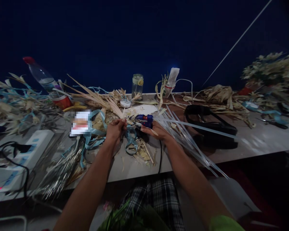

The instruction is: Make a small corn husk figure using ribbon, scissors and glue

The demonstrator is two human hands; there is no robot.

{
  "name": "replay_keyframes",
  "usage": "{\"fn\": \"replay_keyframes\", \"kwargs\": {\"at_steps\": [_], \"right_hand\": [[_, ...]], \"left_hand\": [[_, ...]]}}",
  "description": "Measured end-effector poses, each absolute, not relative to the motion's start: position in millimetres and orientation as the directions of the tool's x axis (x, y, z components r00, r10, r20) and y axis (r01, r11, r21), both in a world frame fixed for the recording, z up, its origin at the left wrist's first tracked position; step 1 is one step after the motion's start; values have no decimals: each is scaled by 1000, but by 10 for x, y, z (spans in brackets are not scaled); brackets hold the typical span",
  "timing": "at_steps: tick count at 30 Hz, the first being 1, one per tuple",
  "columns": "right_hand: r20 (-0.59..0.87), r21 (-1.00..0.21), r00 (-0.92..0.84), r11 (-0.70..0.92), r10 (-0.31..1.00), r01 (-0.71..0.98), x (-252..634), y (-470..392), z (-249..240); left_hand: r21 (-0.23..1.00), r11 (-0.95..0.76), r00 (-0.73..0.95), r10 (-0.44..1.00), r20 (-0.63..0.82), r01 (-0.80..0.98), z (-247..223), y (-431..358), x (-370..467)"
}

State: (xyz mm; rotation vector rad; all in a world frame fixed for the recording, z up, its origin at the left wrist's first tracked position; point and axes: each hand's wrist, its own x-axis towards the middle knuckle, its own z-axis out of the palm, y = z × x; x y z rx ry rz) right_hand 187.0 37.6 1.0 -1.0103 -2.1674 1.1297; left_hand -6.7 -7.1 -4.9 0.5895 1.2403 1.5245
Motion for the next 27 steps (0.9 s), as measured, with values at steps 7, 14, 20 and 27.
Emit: {"fn": "replay_keyframes", "kwargs": {"at_steps": [7, 14, 20, 27], "right_hand": [[109, -818, -599, 414, 793, 399, 1869, 383, -10], [104, -828, -595, 401, 797, 392, 1874, 371, 13], [126, -836, -624, 421, 771, 352, 1872, 369, 29], [107, -831, -612, 408, 783, 377, 1861, 364, 22]], "left_hand": [[954, 50, -367, 916, -162, -295, -81, -67, -58], [968, 29, -401, 907, -130, -248, -130, -36, -98], [972, 12, -410, 905, -110, -234, -129, -45, -98], [978, 33, -406, 906, -117, -208, -104, -52, -80]]}}
